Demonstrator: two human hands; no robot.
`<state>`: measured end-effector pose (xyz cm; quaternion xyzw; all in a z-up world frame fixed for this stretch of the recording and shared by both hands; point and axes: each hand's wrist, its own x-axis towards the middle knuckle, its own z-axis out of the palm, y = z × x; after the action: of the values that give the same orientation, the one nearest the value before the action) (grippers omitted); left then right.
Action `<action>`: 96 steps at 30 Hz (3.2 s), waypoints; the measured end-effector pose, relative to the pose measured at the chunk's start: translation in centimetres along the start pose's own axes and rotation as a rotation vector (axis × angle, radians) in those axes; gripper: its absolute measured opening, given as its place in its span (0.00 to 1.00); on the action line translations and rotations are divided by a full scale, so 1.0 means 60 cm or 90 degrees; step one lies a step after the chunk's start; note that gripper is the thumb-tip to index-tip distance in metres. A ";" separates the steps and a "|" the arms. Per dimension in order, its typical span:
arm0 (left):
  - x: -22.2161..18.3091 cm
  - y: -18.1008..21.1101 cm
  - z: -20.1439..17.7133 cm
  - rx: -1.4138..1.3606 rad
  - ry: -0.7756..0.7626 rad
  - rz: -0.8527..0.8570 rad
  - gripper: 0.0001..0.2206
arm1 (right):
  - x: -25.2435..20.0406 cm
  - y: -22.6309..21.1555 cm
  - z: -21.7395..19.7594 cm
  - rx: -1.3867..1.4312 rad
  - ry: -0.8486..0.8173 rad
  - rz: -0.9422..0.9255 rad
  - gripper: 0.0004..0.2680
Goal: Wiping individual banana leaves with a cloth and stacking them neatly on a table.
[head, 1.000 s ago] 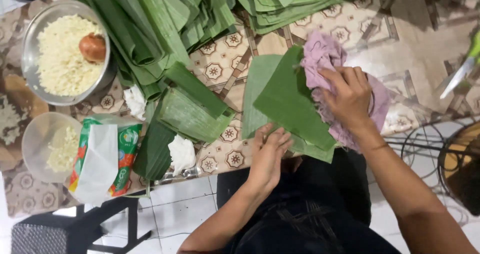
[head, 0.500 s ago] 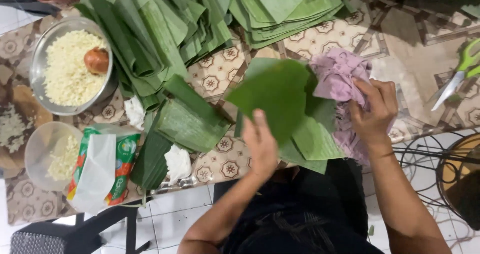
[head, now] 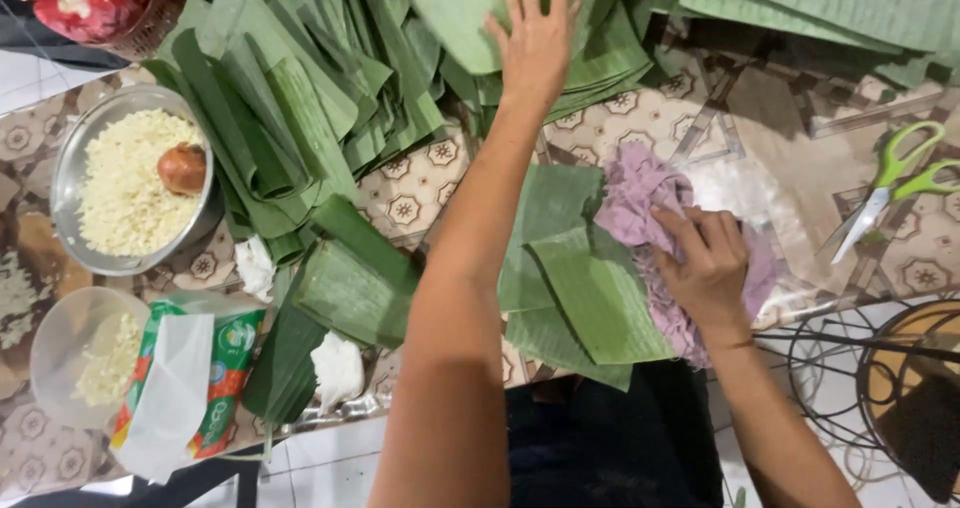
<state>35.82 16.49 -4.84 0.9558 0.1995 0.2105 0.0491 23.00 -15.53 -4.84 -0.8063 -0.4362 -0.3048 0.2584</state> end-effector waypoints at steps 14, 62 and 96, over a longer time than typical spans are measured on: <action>0.017 0.004 0.078 0.023 -0.176 -0.155 0.49 | 0.004 0.004 0.005 0.018 -0.018 0.021 0.17; -0.472 0.090 -0.216 -0.376 0.049 0.330 0.16 | -0.019 0.011 0.015 -0.104 -0.044 0.030 0.13; -0.602 0.114 -0.262 -0.219 0.001 0.258 0.27 | 0.083 -0.032 -0.024 -0.102 -0.041 0.005 0.17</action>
<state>1.59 -4.17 -3.18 0.9536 -0.0345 0.2478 0.1674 23.15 -12.85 -0.02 -0.8354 -0.4154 -0.3115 0.1803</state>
